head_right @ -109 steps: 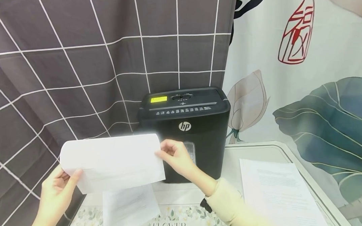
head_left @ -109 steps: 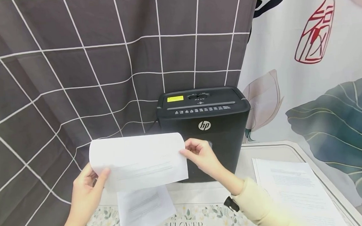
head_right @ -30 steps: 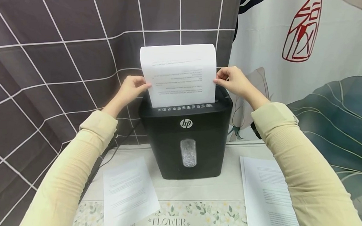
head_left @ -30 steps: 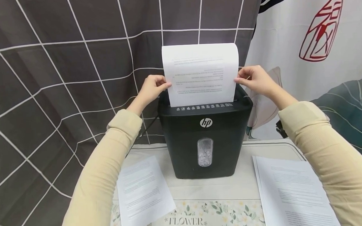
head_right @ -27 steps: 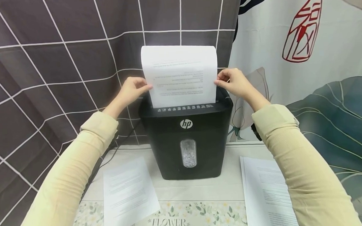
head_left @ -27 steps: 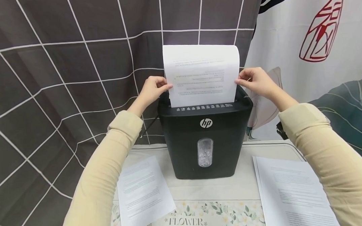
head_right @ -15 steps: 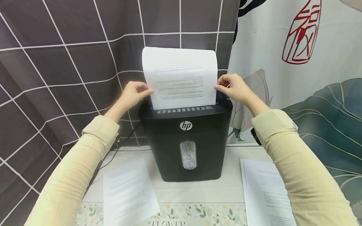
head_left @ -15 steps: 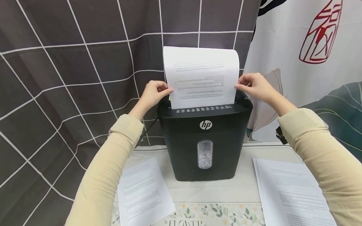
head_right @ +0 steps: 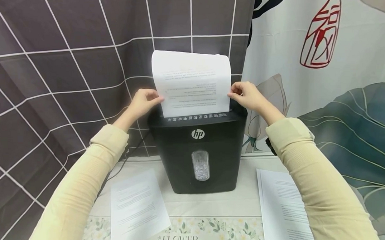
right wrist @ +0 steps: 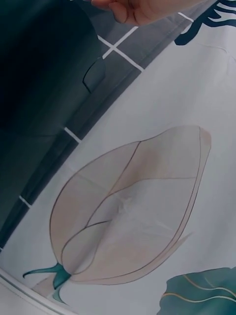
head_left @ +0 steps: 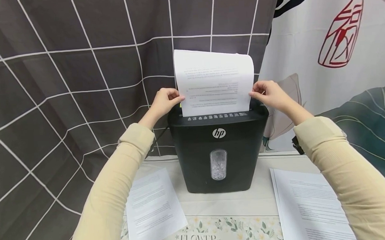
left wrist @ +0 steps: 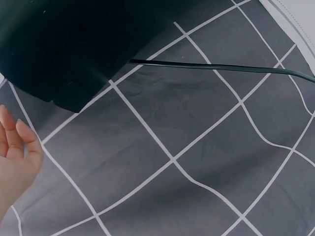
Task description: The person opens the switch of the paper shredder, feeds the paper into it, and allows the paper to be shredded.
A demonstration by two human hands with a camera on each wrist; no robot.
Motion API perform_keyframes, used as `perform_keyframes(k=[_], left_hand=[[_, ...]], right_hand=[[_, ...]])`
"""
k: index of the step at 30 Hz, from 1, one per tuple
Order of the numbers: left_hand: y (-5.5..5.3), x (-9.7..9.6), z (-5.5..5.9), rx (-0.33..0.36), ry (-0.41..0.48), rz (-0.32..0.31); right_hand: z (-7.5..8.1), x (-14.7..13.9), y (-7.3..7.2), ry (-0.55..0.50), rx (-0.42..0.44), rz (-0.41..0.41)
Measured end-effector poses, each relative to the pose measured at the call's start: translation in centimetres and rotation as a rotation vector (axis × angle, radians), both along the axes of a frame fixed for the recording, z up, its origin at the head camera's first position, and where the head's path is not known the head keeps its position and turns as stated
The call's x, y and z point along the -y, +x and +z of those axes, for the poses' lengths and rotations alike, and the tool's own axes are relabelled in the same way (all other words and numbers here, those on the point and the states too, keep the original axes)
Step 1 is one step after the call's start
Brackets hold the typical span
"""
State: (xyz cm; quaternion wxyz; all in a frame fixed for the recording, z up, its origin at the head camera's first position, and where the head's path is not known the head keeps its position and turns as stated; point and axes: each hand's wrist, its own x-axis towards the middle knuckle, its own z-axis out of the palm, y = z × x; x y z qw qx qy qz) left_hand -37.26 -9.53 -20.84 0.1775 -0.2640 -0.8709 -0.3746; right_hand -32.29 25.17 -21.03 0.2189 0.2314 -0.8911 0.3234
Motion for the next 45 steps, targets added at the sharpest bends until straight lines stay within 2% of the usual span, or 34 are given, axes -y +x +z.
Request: perform_keyframes(k=[4,9,13,27,40,45], left_hand=[[-0.1,-0.1,-0.1,0.0,-0.011,0.007],[0.0,-0.2,0.0,-0.003,-0.024,-0.003],[0.2,-0.2,0.0,0.009,-0.033,-0.008],[0.2,0.2,-0.7,0.012,-0.057,0.011],[0.5,0.1,-0.7,0.029,-0.1,0.024],[0.4,0.1,-0.7,0.082,-0.09,0.003]], right_hand=[[-0.2,0.0,0.0,0.042,-0.014,0.0],[0.1,0.3,0.1,0.175,-0.049,-0.06],[0.2,0.5,0.2,0.236,-0.07,-0.049],[0.1,0.9,0.1,0.272,-0.074,-0.065],[0.1,1.0,0.2,0.27,-0.047,-0.061],[-0.1,1.1,0.1,0.255,-0.019,-0.025]])
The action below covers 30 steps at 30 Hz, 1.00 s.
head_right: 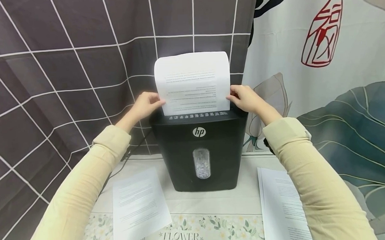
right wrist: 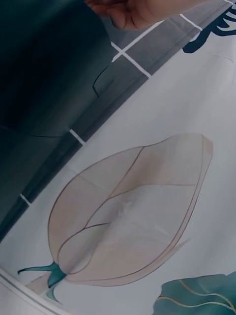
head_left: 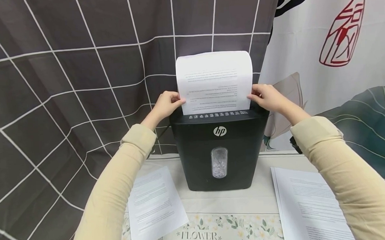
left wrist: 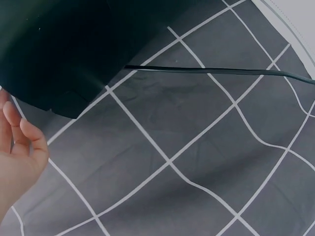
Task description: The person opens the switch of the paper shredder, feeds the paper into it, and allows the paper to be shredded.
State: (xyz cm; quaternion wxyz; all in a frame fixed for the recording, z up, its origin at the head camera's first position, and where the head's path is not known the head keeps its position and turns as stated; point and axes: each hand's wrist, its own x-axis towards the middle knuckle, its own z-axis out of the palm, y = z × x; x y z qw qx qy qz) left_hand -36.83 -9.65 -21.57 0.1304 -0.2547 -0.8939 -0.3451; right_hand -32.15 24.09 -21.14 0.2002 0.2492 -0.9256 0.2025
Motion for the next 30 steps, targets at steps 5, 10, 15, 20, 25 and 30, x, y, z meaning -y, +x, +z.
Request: perform_keyframes(k=[5,10,15,20,25,30], left_hand=[[-0.17,0.08,-0.02,0.024,0.01,-0.015],[-0.12,-0.27,0.01,-0.01,-0.023,-0.006],[0.0,-0.18,-0.24,-0.004,-0.076,-0.006],[-0.08,-0.18,-0.39,-0.006,-0.066,-0.001],[-0.07,-0.28,-0.51,0.005,-0.071,0.001],[-0.02,-0.29,-0.85,0.013,-0.067,0.01]], right_hand=[[-0.22,-0.03,-0.34,-0.025,0.018,0.014],[-0.41,-0.3,-0.55,0.004,-0.036,-0.01],[-0.76,-0.46,-0.51,0.012,-0.037,-0.033],[-0.85,-0.46,-0.49,-0.048,-0.005,-0.042],[-0.86,-0.49,-0.54,-0.058,0.017,-0.055],[-0.99,-0.67,-0.43,-0.04,0.047,-0.053]])
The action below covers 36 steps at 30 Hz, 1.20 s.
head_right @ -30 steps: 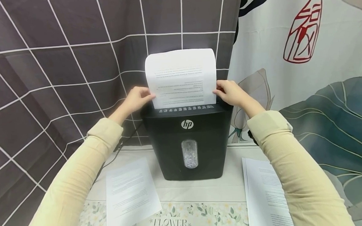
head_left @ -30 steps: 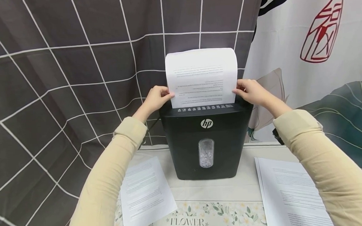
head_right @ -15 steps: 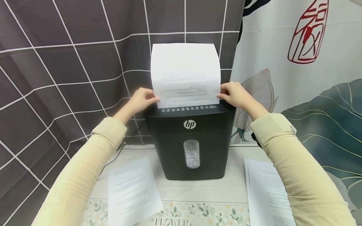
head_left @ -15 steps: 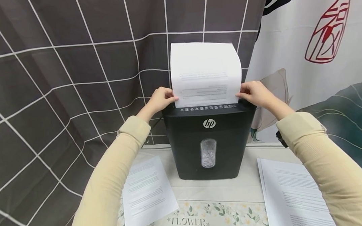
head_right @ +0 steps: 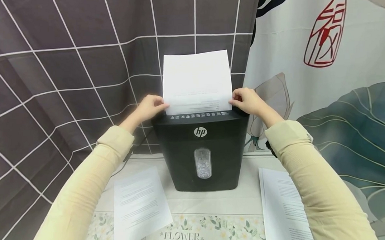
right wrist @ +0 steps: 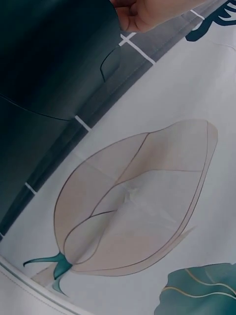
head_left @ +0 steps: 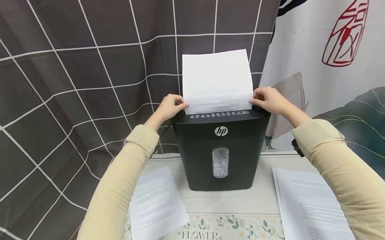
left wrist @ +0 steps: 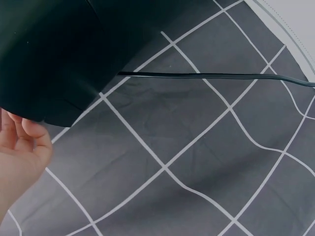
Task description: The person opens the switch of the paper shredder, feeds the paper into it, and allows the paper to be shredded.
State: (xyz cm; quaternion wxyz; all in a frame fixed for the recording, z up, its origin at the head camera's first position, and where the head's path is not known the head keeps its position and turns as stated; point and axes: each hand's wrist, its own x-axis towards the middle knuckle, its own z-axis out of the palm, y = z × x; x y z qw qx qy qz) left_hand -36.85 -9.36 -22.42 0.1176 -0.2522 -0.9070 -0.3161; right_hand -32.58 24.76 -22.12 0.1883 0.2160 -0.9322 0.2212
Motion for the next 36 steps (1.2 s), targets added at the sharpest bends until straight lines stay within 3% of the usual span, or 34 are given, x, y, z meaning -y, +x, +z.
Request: perform_keyframes(k=[36], left_hand=[[0.5,-0.2,0.1,-0.029,0.023,0.07]], right_hand=[[1.1,0.1,0.7,0.005,0.077,-0.021]])
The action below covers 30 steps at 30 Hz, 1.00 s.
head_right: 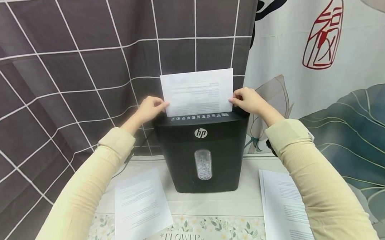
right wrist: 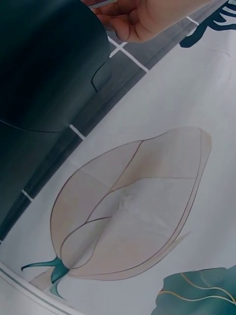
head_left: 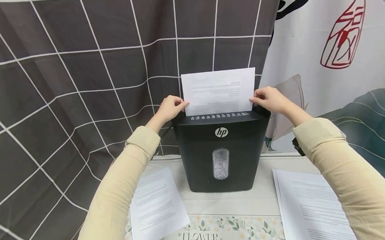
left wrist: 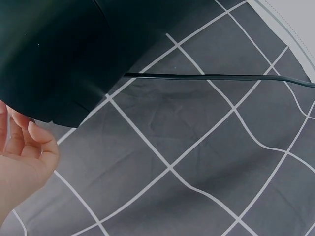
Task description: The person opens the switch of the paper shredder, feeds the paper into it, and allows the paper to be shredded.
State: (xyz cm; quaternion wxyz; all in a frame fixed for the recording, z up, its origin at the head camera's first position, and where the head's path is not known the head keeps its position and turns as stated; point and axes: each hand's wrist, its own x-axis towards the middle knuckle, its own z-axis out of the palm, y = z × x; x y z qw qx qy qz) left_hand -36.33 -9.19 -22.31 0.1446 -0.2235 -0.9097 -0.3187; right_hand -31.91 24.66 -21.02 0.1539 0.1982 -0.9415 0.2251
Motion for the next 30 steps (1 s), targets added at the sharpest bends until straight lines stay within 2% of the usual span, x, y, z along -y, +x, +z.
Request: perform_keyframes(k=[8,16,30], left_hand=[[-0.13,0.16,0.17,-0.004,0.002,-0.013],[0.32,0.03,0.54,-0.002,-0.005,-0.016],[0.26,-0.06,0.28,-0.022,0.002,-0.026]], right_hand=[[0.48,0.09,0.21,-0.001,-0.003,-0.005],[0.42,0.03,0.35,0.021,-0.023,0.015],[0.36,0.15,0.38,0.017,-0.052,0.015]])
